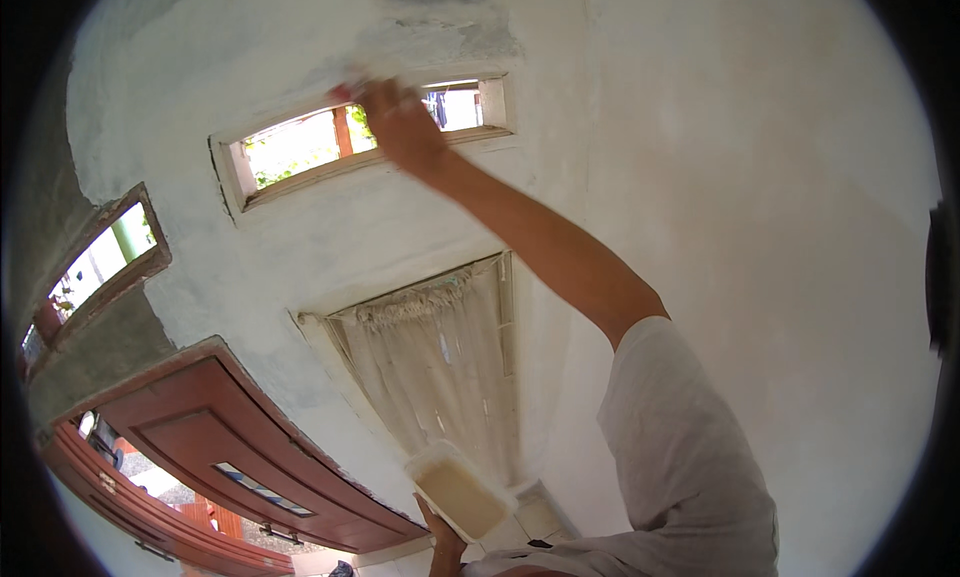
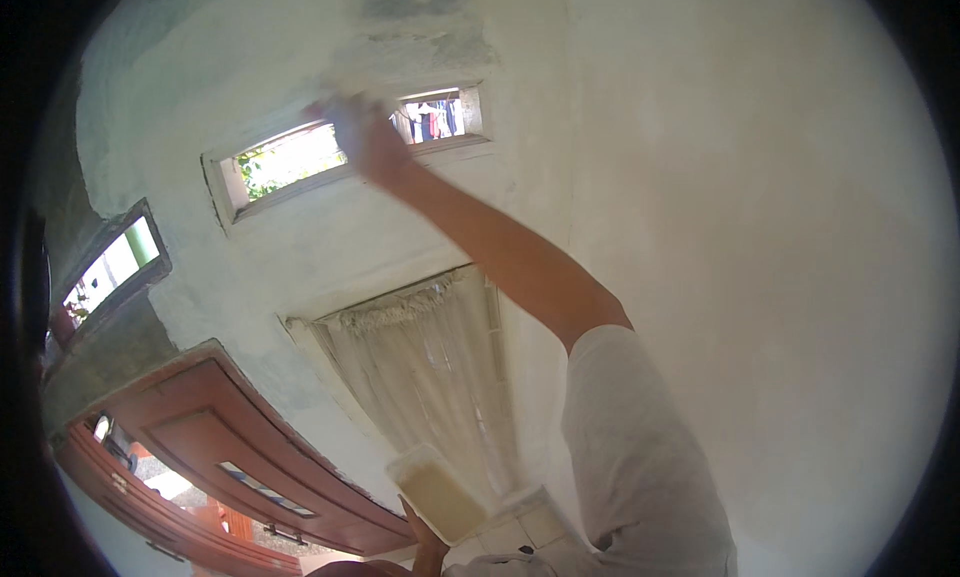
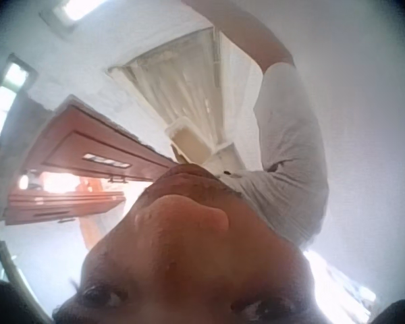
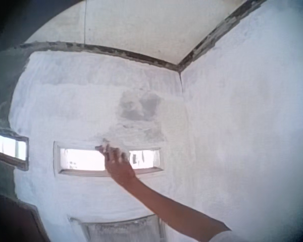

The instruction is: The person applies a light-colored compound to a wall near window frames using a spreader, repeatedly scooping the material from a plastic container.

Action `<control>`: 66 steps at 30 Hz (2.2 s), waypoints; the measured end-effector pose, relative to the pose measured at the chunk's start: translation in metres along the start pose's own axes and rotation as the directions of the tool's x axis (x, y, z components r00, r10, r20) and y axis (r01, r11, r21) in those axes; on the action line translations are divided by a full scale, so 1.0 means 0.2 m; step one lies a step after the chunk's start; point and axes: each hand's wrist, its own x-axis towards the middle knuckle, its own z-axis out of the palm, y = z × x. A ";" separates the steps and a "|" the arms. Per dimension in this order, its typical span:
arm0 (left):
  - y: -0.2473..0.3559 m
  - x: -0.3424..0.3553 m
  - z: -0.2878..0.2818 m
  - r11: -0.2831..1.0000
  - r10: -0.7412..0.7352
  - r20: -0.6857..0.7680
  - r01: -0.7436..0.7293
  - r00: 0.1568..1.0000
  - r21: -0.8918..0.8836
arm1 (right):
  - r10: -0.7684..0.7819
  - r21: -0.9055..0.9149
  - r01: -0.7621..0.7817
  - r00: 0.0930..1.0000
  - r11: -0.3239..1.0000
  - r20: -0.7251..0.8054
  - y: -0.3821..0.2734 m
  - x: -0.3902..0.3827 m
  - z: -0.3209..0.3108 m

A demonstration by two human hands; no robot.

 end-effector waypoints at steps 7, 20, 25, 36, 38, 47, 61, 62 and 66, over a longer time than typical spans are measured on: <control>-0.03 -0.01 0.05 0.998 -0.040 -0.044 0.042 0.998 0.038 | 0.145 0.399 -0.099 0.986 0.912 -0.087 0.25 0.06 -0.27; -0.03 0.02 0.04 0.995 -0.087 -0.019 0.086 0.996 -0.048 | 0.072 -0.086 -0.072 0.997 0.994 0.001 0.13 -0.12 0.02; -0.08 0.10 0.00 0.999 -0.043 0.061 0.042 0.997 0.025 | 0.119 0.603 -0.087 0.993 0.793 -0.012 -0.10 -0.28 -0.51; -0.09 0.23 0.11 0.995 -0.078 0.078 0.082 0.994 -0.052 | 0.211 -0.089 -0.945 -0.161 -0.314 0.964 -0.36 -1.29 -1.70; -0.11 0.26 0.04 0.993 -0.108 0.004 0.108 0.994 -0.049 | 0.185 -0.142 -0.954 -0.194 -0.264 0.963 -0.51 -1.36 -1.83; -0.31 0.11 0.04 0.957 -0.277 -0.049 0.280 0.960 0.077 | 0.032 -0.152 -0.890 -0.154 0.429 0.988 -0.85 -1.65 -2.16; -0.53 0.12 0.10 0.854 -0.519 0.088 0.521 0.850 -0.002 | 0.121 -0.173 -0.875 -0.132 0.451 0.984 -0.78 -1.75 -2.21; -0.54 0.11 0.14 0.864 -0.501 0.080 0.503 0.862 -0.010 | 0.151 -0.249 -0.882 -0.204 0.399 0.967 -0.73 -1.70 -2.20; -0.55 0.13 0.12 0.868 -0.486 0.196 0.496 0.851 0.000 | 0.213 -0.324 -0.846 -0.255 0.424 0.943 -0.66 -1.65 -2.22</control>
